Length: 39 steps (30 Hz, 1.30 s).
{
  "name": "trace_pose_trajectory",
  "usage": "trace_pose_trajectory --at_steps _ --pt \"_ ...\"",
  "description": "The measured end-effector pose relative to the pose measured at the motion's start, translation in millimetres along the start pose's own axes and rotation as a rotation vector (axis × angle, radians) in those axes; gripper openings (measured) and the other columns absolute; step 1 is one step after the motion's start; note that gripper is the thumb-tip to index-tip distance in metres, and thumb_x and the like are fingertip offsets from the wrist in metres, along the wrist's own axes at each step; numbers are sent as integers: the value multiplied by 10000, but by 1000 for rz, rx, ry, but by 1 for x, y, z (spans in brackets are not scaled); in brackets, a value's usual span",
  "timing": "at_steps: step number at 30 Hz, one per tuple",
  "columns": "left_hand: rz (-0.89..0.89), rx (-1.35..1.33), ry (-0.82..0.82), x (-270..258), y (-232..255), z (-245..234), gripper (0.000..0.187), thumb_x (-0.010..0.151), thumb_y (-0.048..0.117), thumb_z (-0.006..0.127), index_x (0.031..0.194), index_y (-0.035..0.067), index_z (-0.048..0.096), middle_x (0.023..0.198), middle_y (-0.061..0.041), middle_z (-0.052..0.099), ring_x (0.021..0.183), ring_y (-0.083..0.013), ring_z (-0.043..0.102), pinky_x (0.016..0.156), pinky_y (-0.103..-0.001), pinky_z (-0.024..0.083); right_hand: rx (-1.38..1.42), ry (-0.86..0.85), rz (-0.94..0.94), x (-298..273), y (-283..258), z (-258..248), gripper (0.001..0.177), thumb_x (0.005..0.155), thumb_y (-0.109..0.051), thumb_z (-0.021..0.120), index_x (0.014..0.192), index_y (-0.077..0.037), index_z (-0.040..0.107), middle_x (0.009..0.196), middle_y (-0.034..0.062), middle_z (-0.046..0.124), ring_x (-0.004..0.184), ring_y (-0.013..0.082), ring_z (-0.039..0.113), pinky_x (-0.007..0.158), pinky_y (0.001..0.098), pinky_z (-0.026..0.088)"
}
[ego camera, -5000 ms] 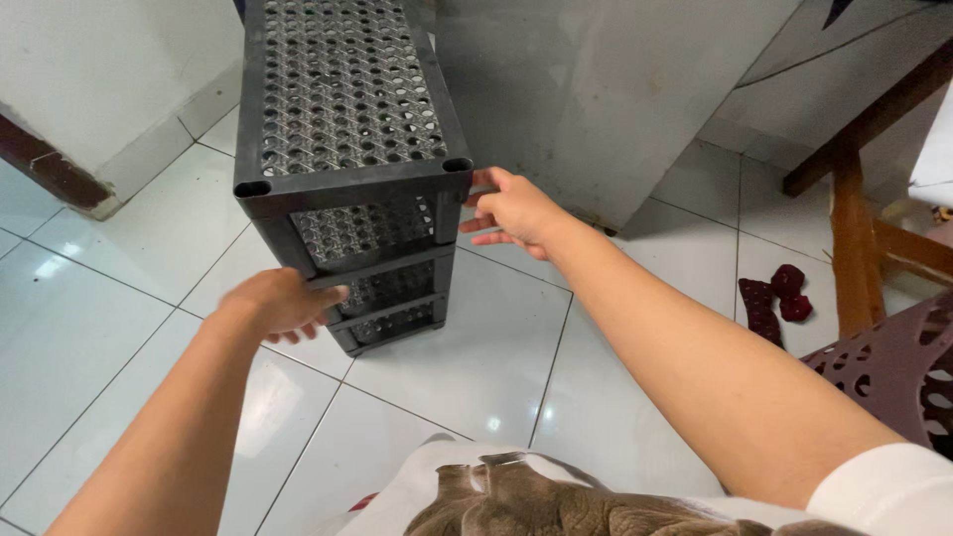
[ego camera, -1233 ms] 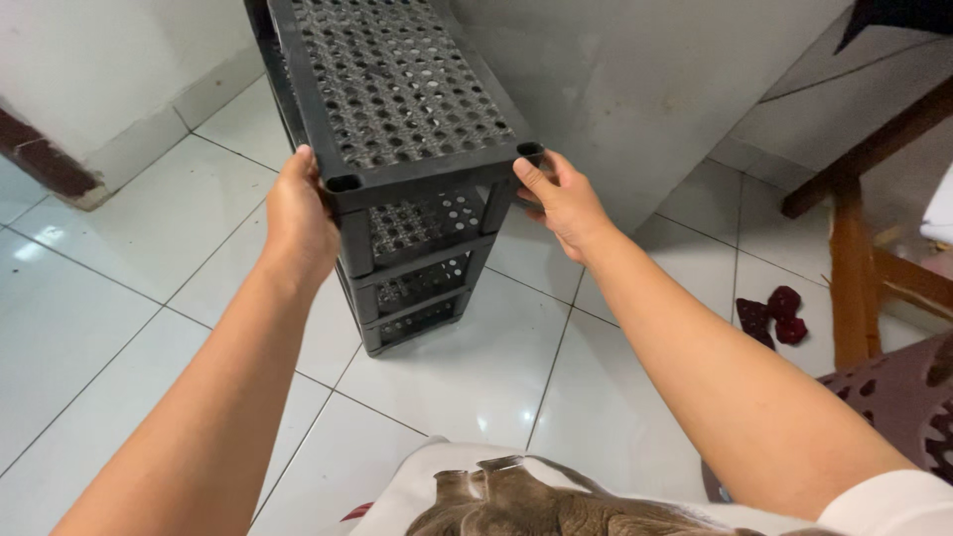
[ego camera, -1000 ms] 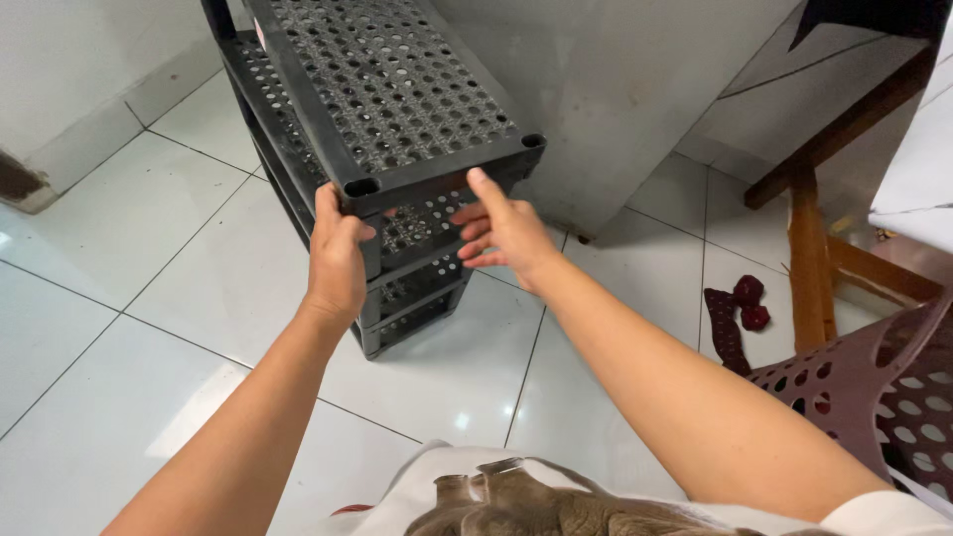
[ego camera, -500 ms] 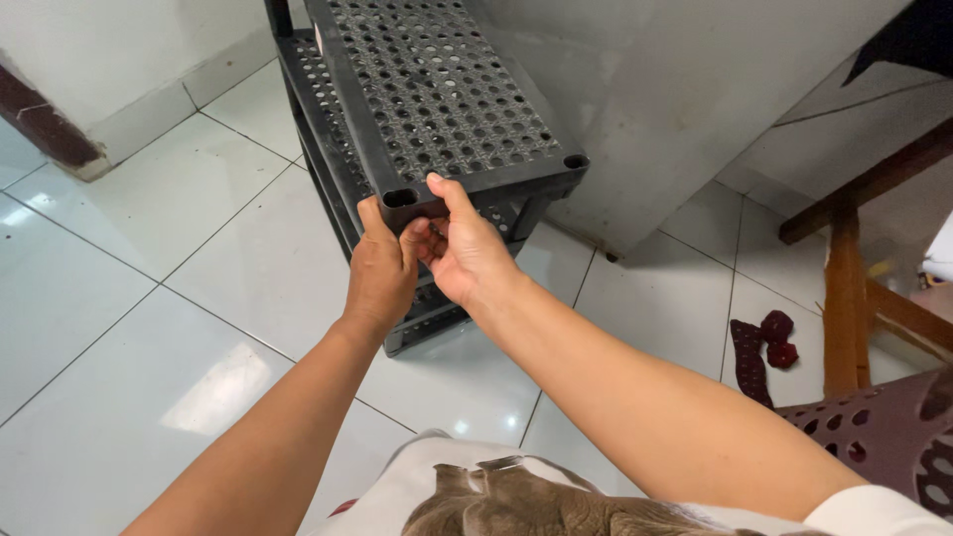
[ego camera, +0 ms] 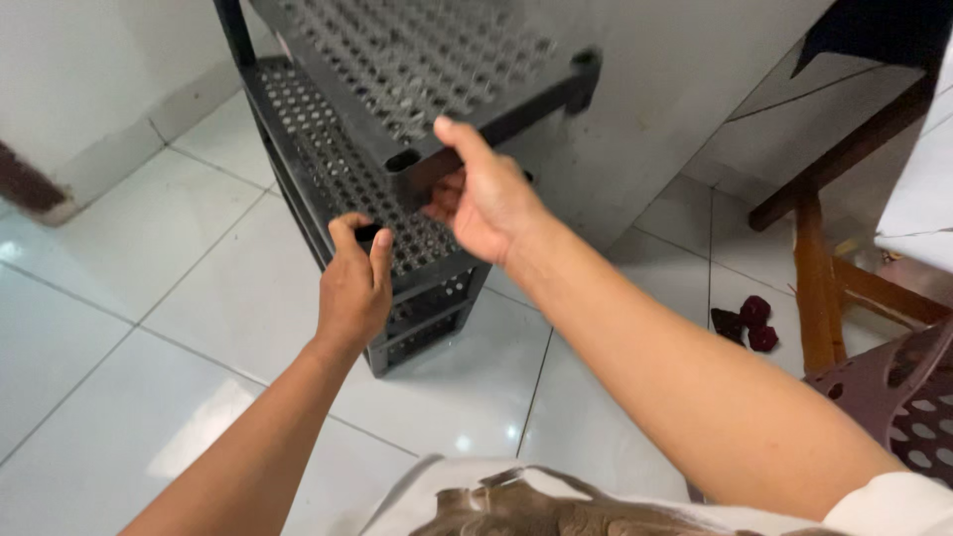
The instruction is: The person assembles a black plastic storage rack by inserting vertical support poles into the corners of perforated shelf panels. They stack the panels and secure them with the poles to form a multi-tiered unit.
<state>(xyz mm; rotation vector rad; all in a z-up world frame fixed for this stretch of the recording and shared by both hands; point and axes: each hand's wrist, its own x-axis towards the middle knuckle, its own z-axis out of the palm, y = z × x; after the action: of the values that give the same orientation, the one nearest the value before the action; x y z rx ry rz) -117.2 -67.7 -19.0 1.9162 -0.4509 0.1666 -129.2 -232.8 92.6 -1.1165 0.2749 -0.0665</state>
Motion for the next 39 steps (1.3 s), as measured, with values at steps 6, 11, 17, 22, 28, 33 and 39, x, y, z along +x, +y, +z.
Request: trace_pose_trajectory --at_steps 6,11,17,22,28,33,39 --pt "-86 -660 55 9 6 -5 638 1055 557 314 1143 53 695 1040 -35 707 1021 -183 621 947 -334 461 -105 14 116 -2 13 2 382 795 -497 733 901 -138 663 955 29 622 956 202 622 841 394 470" --pt "-291 -782 34 28 7 -17 696 1017 624 330 996 47 719 931 -15 664 840 -126 549 795 -272 447 -168 -13 138 -4 31 7 357 773 -478 770 918 -167 672 967 26 599 948 192 592 894 432 456" --pt "-276 -788 61 36 14 -24 498 1023 498 556 956 24 693 829 -3 618 742 -103 520 679 -277 426 -193 -6 146 -1 27 16 471 774 -499 751 1037 -117 666 1054 67 588 1031 243 609 912 456 472" --pt "-283 -829 75 51 19 -29 357 954 415 614 979 61 656 812 7 637 717 -94 578 644 -261 486 -192 145 260 -11 20 -1 578 790 -552 699 1089 -61 645 1177 142 630 1068 295 658 880 432 525" --pt "-337 -734 82 52 19 -32 326 942 386 615 1039 75 621 848 -8 632 717 -103 601 646 -289 492 -638 369 74 -18 -23 -63 610 866 -613 658 835 -7 594 779 112 630 707 228 632 606 370 472" --pt "-350 -694 54 44 23 -34 322 948 424 586 1040 117 613 822 -11 680 726 -115 628 657 -291 446 -1015 750 -440 -2 -46 -96 426 891 -487 641 908 -61 647 781 57 660 716 154 607 628 332 478" --pt "-346 -670 4 43 26 -33 331 993 426 620 1033 100 655 823 0 619 732 -105 521 636 -287 396 -887 413 28 26 -68 -99 540 956 -557 537 1074 -63 724 1016 79 740 885 182 531 808 350 404"
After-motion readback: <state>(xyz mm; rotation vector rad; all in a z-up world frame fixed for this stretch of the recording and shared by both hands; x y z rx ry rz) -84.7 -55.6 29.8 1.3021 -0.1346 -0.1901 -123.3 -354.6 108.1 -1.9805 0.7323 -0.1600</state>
